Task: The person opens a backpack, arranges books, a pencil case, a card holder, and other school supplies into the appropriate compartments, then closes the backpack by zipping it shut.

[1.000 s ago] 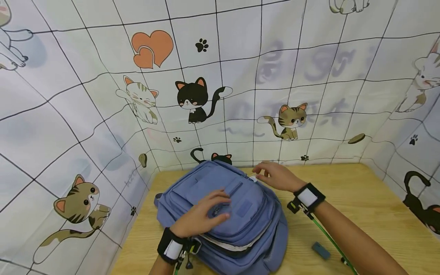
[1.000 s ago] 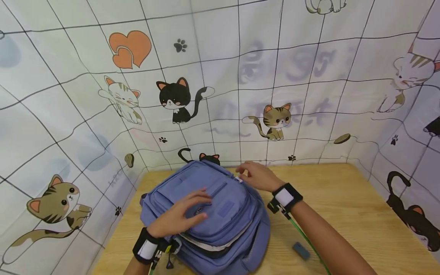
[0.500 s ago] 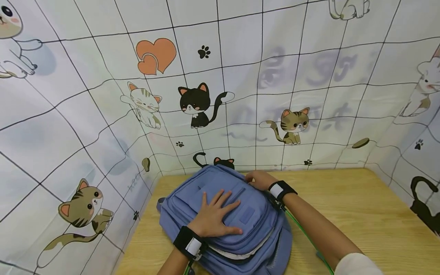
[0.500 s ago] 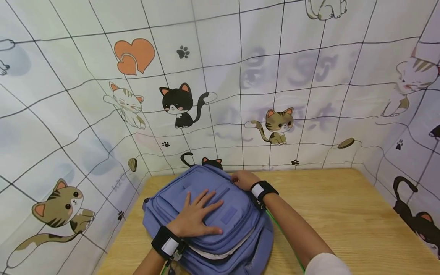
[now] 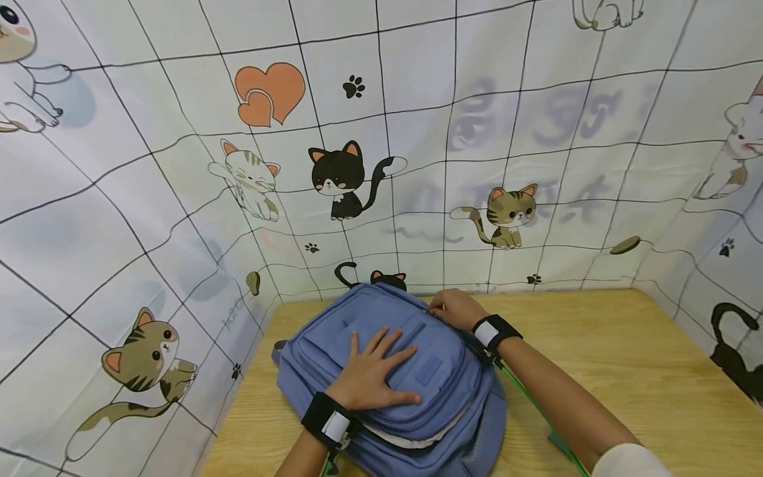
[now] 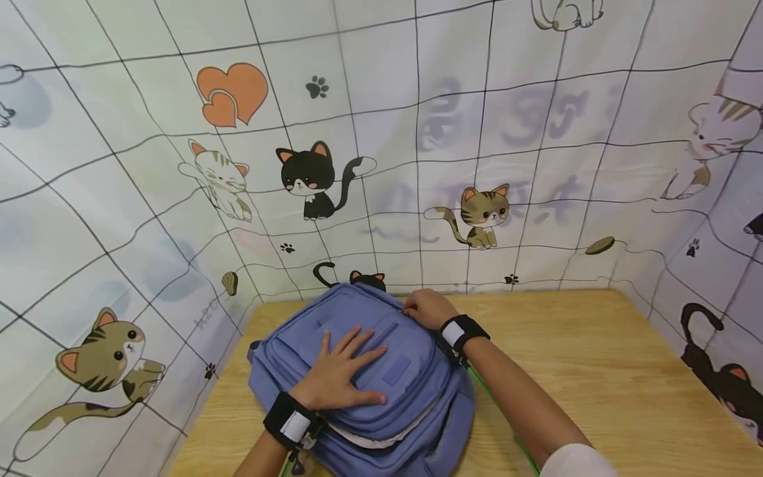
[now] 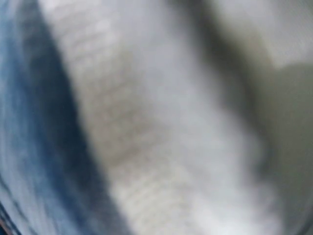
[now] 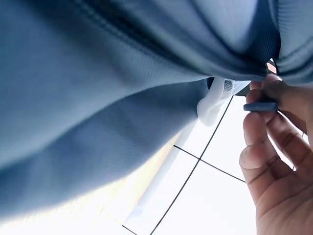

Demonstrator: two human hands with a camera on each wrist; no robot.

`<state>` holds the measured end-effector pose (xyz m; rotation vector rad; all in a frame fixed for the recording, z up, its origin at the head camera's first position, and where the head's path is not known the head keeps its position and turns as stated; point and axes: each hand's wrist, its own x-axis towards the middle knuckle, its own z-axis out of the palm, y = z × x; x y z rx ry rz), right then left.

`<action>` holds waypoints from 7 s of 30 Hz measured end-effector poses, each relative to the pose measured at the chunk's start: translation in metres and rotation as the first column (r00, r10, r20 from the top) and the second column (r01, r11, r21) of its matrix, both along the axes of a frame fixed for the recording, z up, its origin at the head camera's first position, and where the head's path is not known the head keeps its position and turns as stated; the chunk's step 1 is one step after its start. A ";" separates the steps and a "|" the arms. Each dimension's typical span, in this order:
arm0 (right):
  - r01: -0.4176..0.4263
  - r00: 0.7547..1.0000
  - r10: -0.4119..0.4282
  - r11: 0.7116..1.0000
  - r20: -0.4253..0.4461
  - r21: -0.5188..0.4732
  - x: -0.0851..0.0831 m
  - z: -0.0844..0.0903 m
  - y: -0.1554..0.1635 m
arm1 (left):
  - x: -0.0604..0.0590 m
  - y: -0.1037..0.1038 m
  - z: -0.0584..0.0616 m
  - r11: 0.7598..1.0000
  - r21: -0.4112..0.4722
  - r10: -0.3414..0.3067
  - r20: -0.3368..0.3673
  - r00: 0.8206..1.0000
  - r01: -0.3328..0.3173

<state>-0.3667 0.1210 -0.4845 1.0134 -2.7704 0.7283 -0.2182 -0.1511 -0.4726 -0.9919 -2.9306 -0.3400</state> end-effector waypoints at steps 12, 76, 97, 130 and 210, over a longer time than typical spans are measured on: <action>-0.035 0.999 0.036 0.998 -0.027 0.044 0.011 0.002 0.028 | -0.002 0.000 -0.001 1.000 0.017 -0.006 -0.002 1.000 0.006; -0.106 0.984 0.107 0.994 0.142 -0.011 0.176 0.031 0.080 | 0.001 0.001 -0.005 0.997 0.066 0.033 0.005 0.999 -0.033; -0.016 0.999 0.016 1.000 0.051 0.008 0.208 0.035 0.071 | 0.008 0.013 0.011 0.998 0.056 0.040 -0.039 0.998 -0.038; 0.196 0.954 -0.148 0.966 0.261 -0.168 0.168 0.025 0.078 | 0.046 0.111 0.010 0.958 0.022 -0.277 -0.185 0.943 0.286; -0.403 0.817 0.297 0.908 -0.495 -0.120 0.197 -0.020 0.008 | 0.110 0.010 -0.031 0.754 0.574 -0.238 -0.213 0.948 0.319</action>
